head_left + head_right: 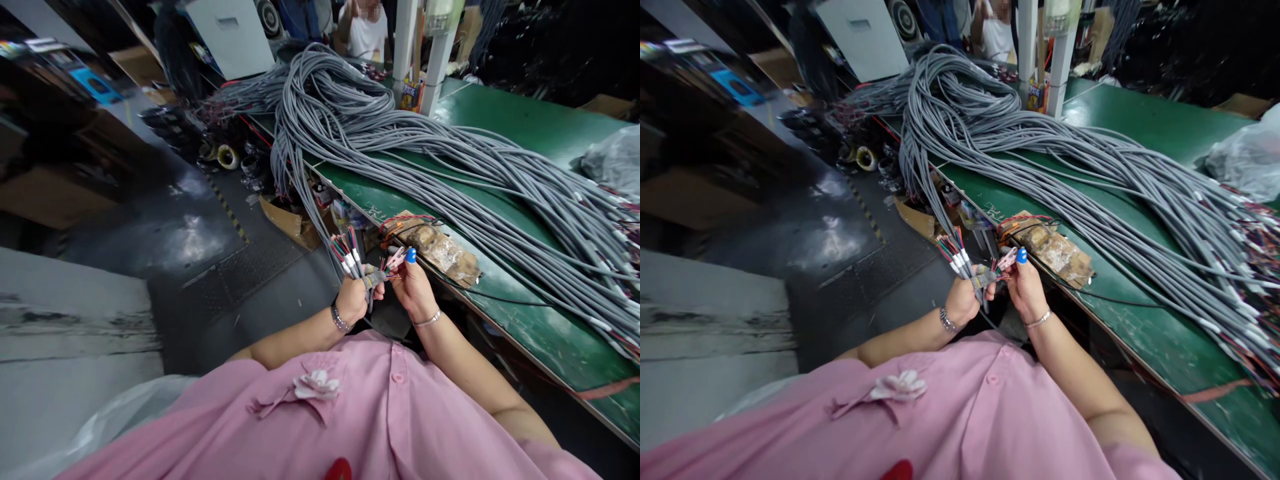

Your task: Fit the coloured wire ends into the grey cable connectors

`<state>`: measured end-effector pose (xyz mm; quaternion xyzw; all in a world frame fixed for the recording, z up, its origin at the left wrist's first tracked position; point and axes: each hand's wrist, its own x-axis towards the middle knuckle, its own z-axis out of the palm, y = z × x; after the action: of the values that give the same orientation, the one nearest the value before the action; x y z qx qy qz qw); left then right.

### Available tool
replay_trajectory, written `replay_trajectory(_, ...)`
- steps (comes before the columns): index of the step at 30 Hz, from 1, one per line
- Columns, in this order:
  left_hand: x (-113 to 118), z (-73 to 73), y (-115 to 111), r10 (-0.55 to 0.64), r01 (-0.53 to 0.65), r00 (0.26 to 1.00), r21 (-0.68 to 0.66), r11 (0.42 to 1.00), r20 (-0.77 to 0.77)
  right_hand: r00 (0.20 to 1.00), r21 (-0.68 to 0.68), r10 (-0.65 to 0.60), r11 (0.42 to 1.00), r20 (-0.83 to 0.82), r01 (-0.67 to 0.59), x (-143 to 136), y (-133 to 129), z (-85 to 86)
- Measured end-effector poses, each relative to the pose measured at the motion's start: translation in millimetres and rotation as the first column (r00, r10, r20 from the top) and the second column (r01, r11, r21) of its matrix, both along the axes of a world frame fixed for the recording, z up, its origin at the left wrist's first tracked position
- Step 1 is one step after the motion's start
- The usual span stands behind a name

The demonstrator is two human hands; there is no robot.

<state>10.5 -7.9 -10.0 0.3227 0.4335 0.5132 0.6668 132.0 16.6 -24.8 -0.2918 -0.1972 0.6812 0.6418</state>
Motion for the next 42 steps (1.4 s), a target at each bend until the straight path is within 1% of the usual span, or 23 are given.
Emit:
replay_trajectory(5,-0.1,0.8,1.7,-0.006,0.006,1.0,-0.003,1.0,-0.001,1.0,-0.01,0.004,1.0,-0.002,-0.004,0.2,0.4,-0.8)
replay_trajectory(11,0.7,1.4,1.1,0.001,-0.001,1.0,-0.002,1.0,-0.012,0.999,-0.022,0.0,1.0,0.043,0.001,0.0,-0.1,1.6)
replay_trajectory(14,0.9,1.7,-0.3,0.004,-0.004,1.0,0.007,1.0,-0.004,0.999,-0.027,0.013,1.0,0.03,-0.013,0.2,-1.5,3.0)
replay_trajectory(17,0.8,2.9,-1.4,0.0,0.0,1.0,0.022,1.0,0.0,0.999,-0.035,0.041,0.999,0.006,-0.041,1.9,-3.5,2.6)
replay_trajectory(21,0.0,5.3,-4.1,-0.005,0.005,1.0,0.026,1.0,0.007,0.993,-0.051,0.111,0.992,-0.029,-0.112,6.6,-5.6,0.4)
replay_trajectory(25,-3.2,7.2,-9.6,0.007,-0.007,1.0,0.026,1.0,-0.02,0.992,-0.085,0.124,0.988,-0.029,-0.126,11.1,-6.9,1.7)
replay_trajectory(29,-6.3,10.3,-13.2,0.023,-0.022,1.0,0.028,0.999,-0.021,0.994,-0.07,0.077,0.995,0.072,-0.072,12.4,-8.3,5.2)
replay_trajectory(32,-5.8,12.9,-12.1,0.045,-0.045,0.999,0.02,0.999,-0.007,0.983,-0.043,0.025,0.999,0.183,-0.018,11.6,-8.7,2.7)
replay_trajectory(35,-3.4,13.6,-9.3,0.05,-0.05,0.999,0.018,0.999,-0.005,0.925,0.028,-0.104,0.995,0.365,0.101,10.6,-7.8,-4.0)
replay_trajectory(37,-1.8,13.0,-7.7,0.05,-0.05,0.999,0.012,0.999,-0.011,0.893,0.058,-0.135,0.991,0.429,0.122,10.1,-6.1,-6.9)
replay_trajectory(39,-0.7,12.2,-6.6,0.048,-0.048,0.999,0.001,0.999,-0.017,0.919,0.041,-0.076,0.997,0.388,0.065,9.4,-3.6,-6.8)
replay_trajectory(42,0.0,11.4,-5.7,0.041,-0.041,0.999,-0.012,0.999,-0.026,0.977,-0.003,0.034,0.999,0.213,-0.035,7.3,0.7,-2.9)
